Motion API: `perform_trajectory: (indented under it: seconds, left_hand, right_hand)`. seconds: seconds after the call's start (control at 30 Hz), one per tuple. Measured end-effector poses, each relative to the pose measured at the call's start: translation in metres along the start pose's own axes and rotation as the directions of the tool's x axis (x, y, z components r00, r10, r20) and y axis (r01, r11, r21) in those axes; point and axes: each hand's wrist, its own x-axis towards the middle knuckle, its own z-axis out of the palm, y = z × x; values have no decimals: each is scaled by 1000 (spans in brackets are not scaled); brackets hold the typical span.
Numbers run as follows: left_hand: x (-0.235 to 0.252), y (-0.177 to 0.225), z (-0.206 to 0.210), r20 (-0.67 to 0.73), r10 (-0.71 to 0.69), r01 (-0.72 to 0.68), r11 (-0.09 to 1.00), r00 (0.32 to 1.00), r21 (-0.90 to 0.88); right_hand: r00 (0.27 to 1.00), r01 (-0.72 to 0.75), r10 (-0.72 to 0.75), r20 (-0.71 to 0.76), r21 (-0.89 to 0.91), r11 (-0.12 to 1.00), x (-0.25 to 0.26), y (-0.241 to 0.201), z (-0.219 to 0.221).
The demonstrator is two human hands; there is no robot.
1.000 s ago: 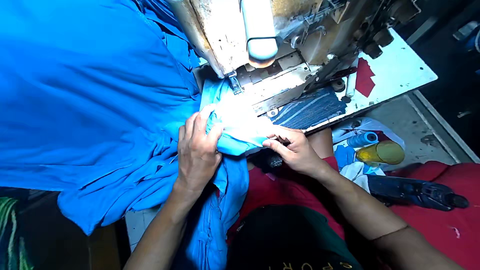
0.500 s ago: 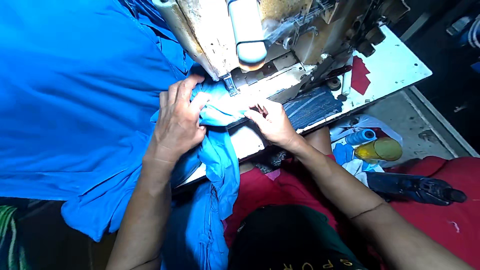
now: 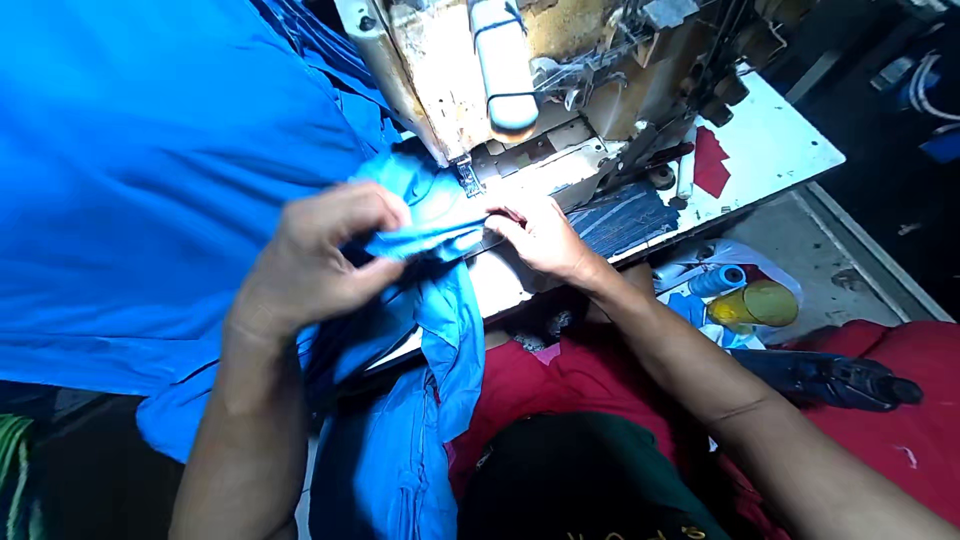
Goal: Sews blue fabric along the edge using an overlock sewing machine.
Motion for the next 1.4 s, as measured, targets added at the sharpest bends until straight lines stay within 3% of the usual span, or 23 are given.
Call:
perform_trajectory:
  seconds: [0.13,0.2,0.23,0.3,0.4,0.53,0.8,0.93,1.07,1.13,1.27,1.4]
  left_hand:
    - [-6,31,43,16,102,-97,979,995,-178]
    - [-9,33,66,-64,96,-109,965,993,-240]
    - [-10,33,77,-120,77,-98,978,990,-184]
    - [-15,25,94,-139,44,-22,988,989,153]
    - [-25,3,107,-36,-104,107,852,994,513]
    - [-29,1,105,-117,-178,213,802,977,558]
    - [-16,-8,87,-105,-188,214,786,977,580]
    - [-9,-16,62,-7,-201,177,846,980,503]
    - [-5,-32,20,110,-375,278,827,921,488]
    - [-3,-41,-1,116,-387,297,838,915,457]
    - [-4,-28,-14,42,-86,79,985,995,153]
    - [-6,15,26,-6,44,-45,998,999,-43]
  right_hand:
    - [953,148,-200,227,226,963,-17,-35,-17]
    - [938,218,-272,217,244,945,-29,-42,-17]
    - [946,216,-259,193,219,952,-38,-42,-17]
    - [974,157,-180,137,160,974,-56,-37,-17]
    - [994,68,-75,79,96,993,-79,-31,-15]
    - [999,-38,34,37,108,993,-90,-28,-11]
    - [992,-120,124,-32,97,988,-62,-15,0]
    - [992,-110,117,-36,151,982,-41,-5,5]
    - [982,-167,182,-54,203,965,-27,-10,5]
    - [982,-158,176,-66,215,964,-16,-5,6]
    - [996,-87,85,18,194,977,1,8,3]
    - [987,88,-87,134,-4,996,-19,-23,-9]
